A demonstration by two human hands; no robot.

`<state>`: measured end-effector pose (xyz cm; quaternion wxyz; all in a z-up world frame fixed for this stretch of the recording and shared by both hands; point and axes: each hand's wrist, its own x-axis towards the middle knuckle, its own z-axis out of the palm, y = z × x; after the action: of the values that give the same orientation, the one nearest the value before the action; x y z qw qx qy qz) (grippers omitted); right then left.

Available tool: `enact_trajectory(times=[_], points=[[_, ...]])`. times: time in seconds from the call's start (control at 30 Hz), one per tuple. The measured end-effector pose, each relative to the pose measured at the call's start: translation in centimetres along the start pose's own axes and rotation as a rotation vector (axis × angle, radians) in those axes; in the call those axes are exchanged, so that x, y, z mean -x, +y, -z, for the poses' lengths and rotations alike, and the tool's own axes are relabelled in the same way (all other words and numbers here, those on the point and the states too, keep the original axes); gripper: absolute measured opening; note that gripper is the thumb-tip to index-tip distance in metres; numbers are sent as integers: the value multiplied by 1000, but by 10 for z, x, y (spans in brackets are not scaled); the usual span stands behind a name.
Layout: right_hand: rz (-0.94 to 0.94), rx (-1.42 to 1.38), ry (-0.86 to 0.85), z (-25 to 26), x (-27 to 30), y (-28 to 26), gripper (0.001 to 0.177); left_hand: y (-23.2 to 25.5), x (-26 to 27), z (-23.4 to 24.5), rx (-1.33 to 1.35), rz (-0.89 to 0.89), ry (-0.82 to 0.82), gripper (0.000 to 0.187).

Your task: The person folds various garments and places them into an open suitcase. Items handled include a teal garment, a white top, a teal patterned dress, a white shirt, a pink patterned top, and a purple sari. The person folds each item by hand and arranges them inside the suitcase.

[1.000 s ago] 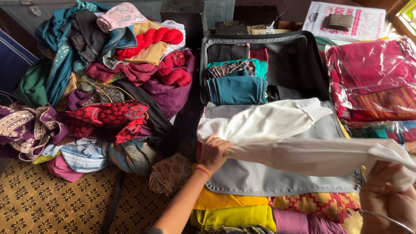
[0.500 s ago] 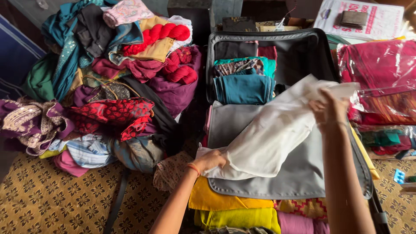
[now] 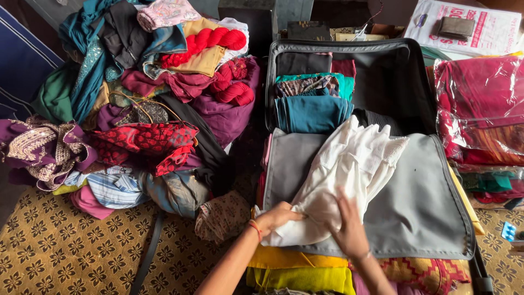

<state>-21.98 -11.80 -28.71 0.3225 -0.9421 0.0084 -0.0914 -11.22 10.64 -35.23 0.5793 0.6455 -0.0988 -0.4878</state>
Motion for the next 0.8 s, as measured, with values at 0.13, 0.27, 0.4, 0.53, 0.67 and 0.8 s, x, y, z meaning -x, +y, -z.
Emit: enact_trajectory(times=[0.13,0.27,0.4,0.53,0.67,0.8], points=[[121,-271,-110,17,35,-58,105,6,4,-22,220,181,-36,33],[137,-21,-75,19,42,-73,107,27,13,-35,173,193,-33,38],[97,51,-17,13,40,-60,99,48,26,-39,255,132,-86,41],[-85,-132,-61,9,30,-41,85,65,44,-32,473,53,-185,43],[-124,-288,-184,15,27,-23,75,77,62,-31,480,-32,-265,56],[-387,-378,-198,11,39,-6,53,93,75,-34,391,-146,-232,74]])
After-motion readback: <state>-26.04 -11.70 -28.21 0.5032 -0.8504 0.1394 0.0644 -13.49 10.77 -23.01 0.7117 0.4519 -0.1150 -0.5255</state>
